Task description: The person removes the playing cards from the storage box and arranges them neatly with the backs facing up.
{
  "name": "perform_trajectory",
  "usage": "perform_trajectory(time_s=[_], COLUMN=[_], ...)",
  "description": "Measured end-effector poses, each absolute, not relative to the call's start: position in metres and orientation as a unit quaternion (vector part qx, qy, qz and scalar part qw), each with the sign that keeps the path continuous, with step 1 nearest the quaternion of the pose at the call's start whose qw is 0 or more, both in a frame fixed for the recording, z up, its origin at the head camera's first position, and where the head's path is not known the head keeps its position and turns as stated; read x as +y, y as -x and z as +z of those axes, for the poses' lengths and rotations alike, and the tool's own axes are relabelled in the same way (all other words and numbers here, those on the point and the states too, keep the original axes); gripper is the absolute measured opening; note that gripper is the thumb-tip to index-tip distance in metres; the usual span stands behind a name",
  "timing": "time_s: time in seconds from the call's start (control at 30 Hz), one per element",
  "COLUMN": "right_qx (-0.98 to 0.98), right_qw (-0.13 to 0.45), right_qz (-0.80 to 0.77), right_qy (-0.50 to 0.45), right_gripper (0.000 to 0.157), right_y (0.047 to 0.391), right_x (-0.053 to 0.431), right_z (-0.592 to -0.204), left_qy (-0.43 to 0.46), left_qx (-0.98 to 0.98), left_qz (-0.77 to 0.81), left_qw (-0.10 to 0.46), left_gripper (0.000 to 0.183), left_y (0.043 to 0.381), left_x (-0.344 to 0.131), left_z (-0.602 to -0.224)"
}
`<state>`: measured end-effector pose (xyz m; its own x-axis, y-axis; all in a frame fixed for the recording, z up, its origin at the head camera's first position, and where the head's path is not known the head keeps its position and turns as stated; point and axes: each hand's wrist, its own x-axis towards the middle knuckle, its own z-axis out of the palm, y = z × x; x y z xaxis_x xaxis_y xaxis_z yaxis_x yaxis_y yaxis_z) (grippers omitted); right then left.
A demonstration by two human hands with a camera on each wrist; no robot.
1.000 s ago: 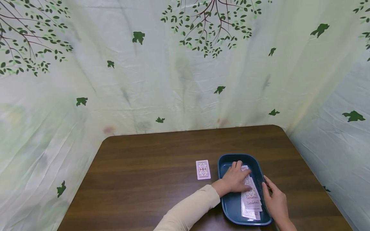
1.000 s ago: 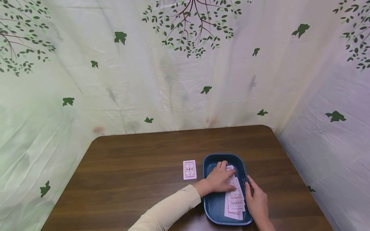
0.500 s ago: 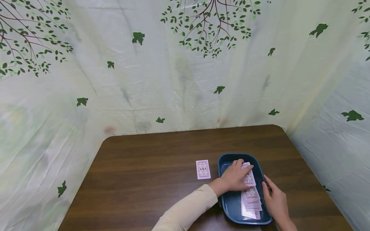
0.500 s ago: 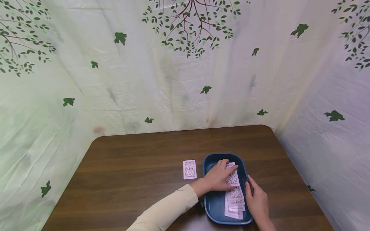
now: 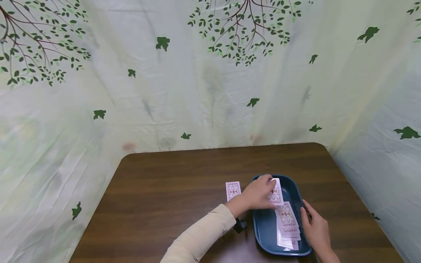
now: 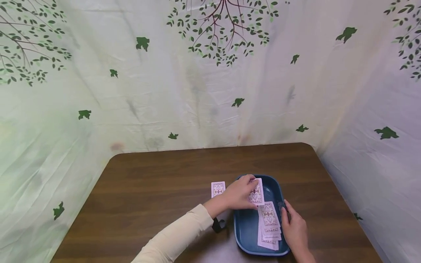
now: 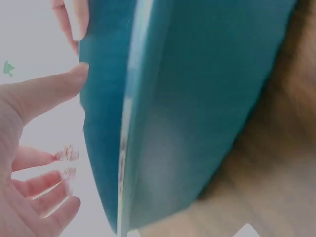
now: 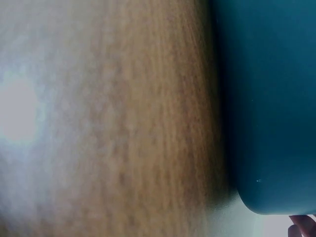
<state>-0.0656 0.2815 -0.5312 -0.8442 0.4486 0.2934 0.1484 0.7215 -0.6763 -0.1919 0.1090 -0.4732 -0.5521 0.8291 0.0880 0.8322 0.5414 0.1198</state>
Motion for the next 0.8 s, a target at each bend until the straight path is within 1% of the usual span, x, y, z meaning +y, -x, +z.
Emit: perform_trajectory(time_s=[0.27, 0.63, 0.8], right_qx=[-0.901, -0.896, -0.898], right_qw=[0.202, 0.192, 0.2], right_qz=[0.34, 0.353, 0.35], right_qy=[0.176, 0.188, 0.178], right_gripper=[0.034, 0.035, 0.035], right_y=[0.065, 0.063, 0.065], right_x=[0.282, 0.284, 0.283], right_z=[-0.529, -0.529, -0.53], left_qy=[0.466, 0.473, 0.466], left_qx=[-0.879, -0.872, -0.873], left_qz=[-0.096, -0.123, -0.143], left_qw=[-0.023, -0.028, -0.021], left_gripper=[0.087, 0.085, 0.085], left_y=[0.2, 0.205, 0.21], left_x=[0.083, 0.061, 0.043], left_z=[-0.465, -0.467, -0.469])
